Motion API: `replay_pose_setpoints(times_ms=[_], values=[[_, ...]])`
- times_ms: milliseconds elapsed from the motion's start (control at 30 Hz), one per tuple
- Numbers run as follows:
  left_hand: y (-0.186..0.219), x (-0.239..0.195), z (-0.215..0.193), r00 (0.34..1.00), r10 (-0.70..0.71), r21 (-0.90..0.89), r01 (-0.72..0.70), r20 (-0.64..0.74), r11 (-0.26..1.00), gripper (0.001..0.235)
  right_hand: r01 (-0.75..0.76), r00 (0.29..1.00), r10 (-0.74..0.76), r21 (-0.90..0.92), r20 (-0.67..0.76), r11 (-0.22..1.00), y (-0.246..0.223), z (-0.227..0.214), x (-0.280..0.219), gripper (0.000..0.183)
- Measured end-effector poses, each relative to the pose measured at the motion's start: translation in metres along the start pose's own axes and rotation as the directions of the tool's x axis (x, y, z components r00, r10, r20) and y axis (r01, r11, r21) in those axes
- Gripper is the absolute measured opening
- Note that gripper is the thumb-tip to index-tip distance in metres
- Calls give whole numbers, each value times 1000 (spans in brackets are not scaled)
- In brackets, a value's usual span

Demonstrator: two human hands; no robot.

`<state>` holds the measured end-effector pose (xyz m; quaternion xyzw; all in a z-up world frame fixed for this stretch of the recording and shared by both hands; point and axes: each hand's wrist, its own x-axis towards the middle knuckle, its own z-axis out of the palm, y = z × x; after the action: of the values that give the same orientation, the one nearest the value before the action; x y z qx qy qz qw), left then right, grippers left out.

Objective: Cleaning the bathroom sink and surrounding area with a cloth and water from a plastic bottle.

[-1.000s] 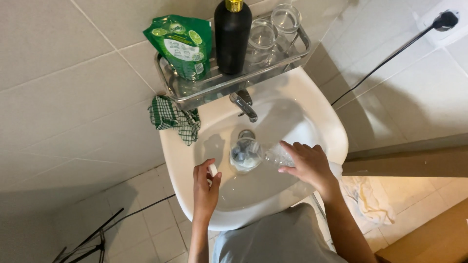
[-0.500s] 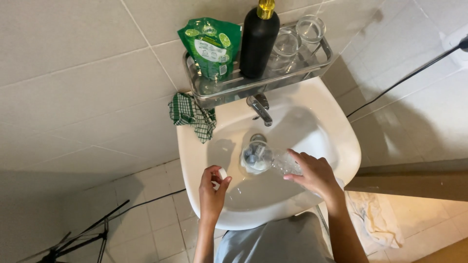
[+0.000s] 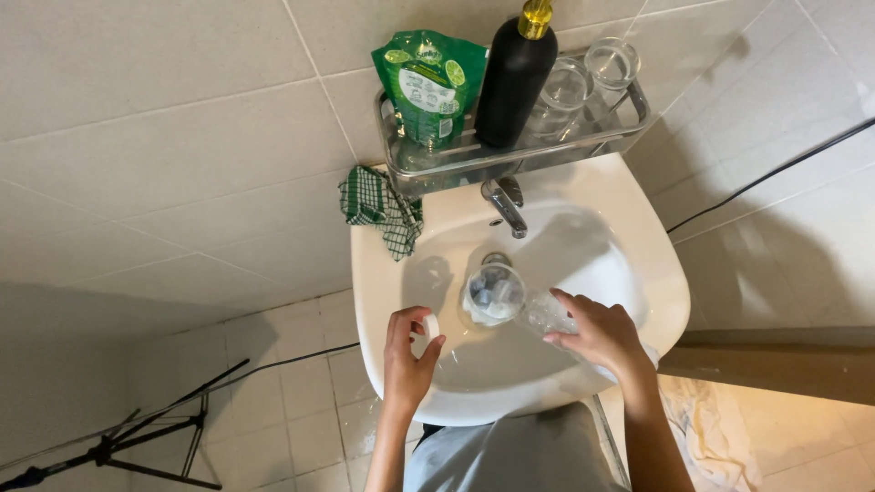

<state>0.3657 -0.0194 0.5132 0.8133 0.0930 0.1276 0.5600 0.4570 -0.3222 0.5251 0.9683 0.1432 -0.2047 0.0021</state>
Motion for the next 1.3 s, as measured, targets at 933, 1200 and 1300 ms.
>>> replay_pose_setpoints(times_ms=[933,1200,1300], values=[[35,25,23,980,32,-70,-19,195,997,38,414,894,-274,419,-355,808,-21,24,-14,90],[41,34,11,923,-118,78,96,367,992,27,428,866,-300,282,-401,859,-27,5,-25,90],[53,36,1,901,-137,130,91,411,987,28,457,847,-342,228,-408,860,-30,4,-27,90]])
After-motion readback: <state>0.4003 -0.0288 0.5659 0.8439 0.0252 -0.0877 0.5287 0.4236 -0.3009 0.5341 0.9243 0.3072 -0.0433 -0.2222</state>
